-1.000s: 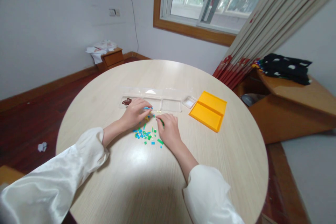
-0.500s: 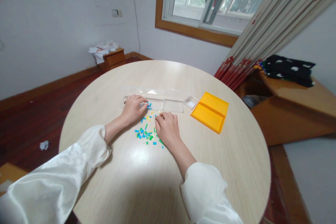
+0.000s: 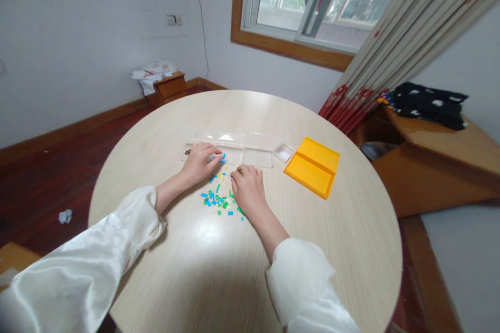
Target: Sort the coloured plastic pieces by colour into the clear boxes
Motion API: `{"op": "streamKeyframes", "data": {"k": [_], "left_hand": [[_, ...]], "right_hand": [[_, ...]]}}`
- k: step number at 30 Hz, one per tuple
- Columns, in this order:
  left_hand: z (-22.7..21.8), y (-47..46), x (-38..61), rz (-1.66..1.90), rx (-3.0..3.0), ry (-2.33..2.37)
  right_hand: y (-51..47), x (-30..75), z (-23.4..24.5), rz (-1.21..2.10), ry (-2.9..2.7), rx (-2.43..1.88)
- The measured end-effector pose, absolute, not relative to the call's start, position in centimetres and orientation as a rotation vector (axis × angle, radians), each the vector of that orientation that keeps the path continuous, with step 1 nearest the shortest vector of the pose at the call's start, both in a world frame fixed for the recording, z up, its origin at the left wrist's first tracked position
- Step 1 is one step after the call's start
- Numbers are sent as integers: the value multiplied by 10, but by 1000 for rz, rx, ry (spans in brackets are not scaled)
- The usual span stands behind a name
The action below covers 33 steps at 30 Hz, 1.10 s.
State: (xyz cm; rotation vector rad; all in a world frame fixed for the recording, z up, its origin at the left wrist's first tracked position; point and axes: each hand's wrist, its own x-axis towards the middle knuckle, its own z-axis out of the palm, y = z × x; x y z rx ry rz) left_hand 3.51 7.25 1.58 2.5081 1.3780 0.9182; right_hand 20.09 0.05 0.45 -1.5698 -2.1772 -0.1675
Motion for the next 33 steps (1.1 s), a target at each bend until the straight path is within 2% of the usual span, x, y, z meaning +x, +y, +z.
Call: {"op": "streamKeyframes", "data": {"k": [15, 33], "left_hand": [[18, 58, 38, 820, 2681, 772], [16, 60, 37, 942, 2609, 764]], "right_hand": [[0, 200, 3, -81, -2008, -1566], [6, 197, 3, 346, -1753, -1396]]}}
